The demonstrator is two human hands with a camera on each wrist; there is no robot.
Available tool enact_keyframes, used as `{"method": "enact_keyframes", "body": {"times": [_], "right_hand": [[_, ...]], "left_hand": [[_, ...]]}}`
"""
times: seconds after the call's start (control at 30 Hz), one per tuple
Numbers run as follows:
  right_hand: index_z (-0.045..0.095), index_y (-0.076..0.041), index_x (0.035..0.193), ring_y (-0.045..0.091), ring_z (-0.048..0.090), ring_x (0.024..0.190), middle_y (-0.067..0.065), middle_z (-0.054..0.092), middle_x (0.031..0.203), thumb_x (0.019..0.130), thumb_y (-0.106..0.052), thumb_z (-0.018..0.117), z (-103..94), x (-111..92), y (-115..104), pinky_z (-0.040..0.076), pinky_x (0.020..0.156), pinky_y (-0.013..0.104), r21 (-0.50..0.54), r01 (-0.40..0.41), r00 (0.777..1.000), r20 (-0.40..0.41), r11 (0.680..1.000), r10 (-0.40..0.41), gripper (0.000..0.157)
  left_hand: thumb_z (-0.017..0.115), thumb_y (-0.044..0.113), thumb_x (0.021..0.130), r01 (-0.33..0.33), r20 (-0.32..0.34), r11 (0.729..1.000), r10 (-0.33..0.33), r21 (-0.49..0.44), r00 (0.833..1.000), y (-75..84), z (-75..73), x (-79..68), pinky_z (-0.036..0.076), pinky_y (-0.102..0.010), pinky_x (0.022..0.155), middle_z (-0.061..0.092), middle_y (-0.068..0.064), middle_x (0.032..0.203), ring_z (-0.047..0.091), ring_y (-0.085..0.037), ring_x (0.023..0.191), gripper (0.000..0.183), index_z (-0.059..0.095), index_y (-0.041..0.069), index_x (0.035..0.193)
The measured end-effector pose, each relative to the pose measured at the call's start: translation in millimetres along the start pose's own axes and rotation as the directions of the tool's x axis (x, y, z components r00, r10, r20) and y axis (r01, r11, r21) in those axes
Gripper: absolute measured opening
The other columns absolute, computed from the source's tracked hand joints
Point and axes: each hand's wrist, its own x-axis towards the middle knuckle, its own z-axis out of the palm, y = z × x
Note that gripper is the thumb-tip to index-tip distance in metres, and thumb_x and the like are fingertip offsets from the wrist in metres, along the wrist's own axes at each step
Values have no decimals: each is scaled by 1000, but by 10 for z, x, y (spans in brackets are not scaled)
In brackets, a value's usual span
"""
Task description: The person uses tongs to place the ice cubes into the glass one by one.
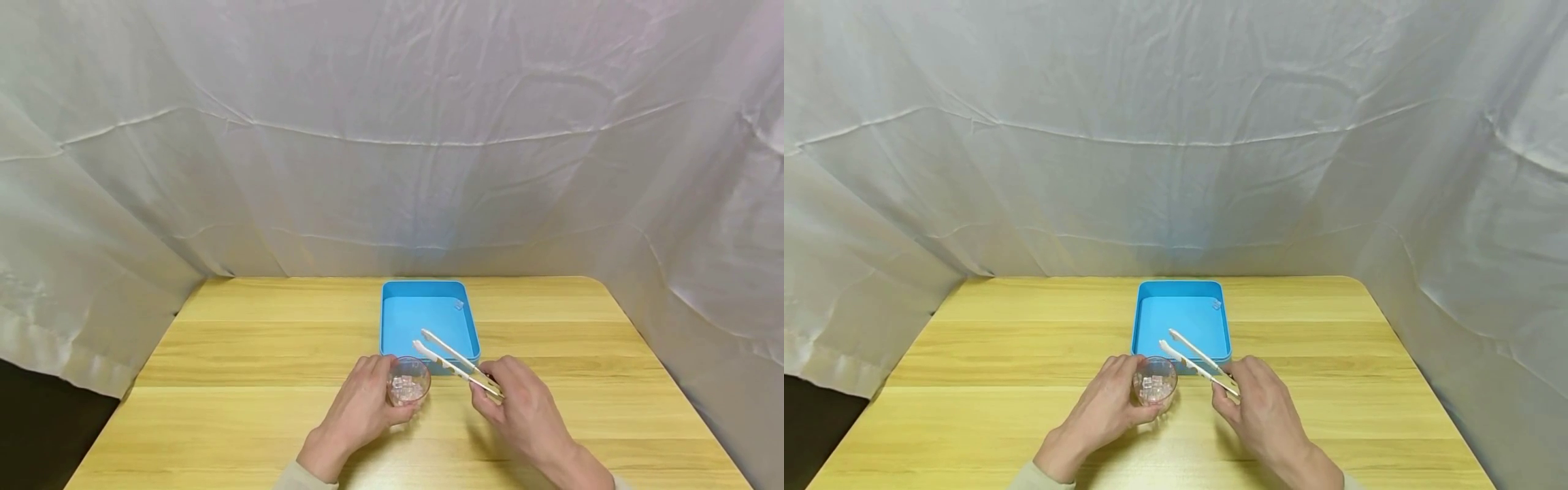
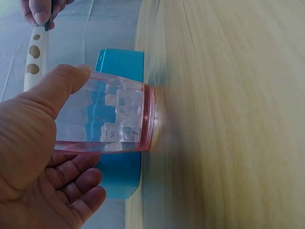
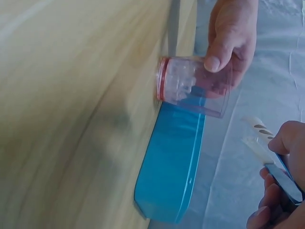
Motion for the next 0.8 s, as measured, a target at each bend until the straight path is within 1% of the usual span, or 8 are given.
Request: {"method": "enact_keyframes", "body": {"times": [0.13,0.3,0.4,0.53,0.67,0.8], "right_hand": [[70,-6,94,6,51,70,1,65,82,80,-14,75,-2,61,47,48,55,21,-31,-70,997,17,997,70,17],[72,-2,94,12,55,70,6,66,81,79,-9,81,29,191,167,50,54,30,-79,-124,992,6,989,125,19],[72,0,95,18,56,70,8,65,80,82,-11,81,59,276,257,50,54,34,-115,-122,993,-7,986,122,20],[70,4,95,23,52,69,10,61,79,85,-14,78,109,376,341,48,56,35,-183,-97,995,19,978,102,22],[67,5,91,26,48,67,10,55,75,85,-13,80,179,430,389,46,56,35,-247,-91,991,68,965,111,23],[63,4,85,25,44,63,8,49,70,84,-12,81,259,447,428,41,53,32,-275,-92,990,80,957,118,24]], "left_hand": [[91,45,80,14,14,1000,-14,-2,1000,3,2,1,55,-39,99,69,-4,121,59,-20,114,71,62,5,131],[91,45,80,27,27,1000,-27,-5,999,8,2,5,55,-40,101,68,-3,122,59,-20,115,71,62,6,132],[92,44,79,28,30,1000,-28,-2,999,11,2,10,55,-42,103,68,-4,122,59,-21,116,72,61,5,131],[92,45,79,43,36,999,-43,-3,998,14,0,11,55,-43,104,68,-5,123,59,-22,117,73,61,5,132],[91,46,79,59,41,998,-58,-9,997,12,7,9,55,-43,104,68,-4,124,59,-21,118,73,61,6,133],[90,48,80,62,43,998,-62,-12,997,9,9,4,55,-42,104,68,-4,124,59,-21,118,73,61,7,133]]}}
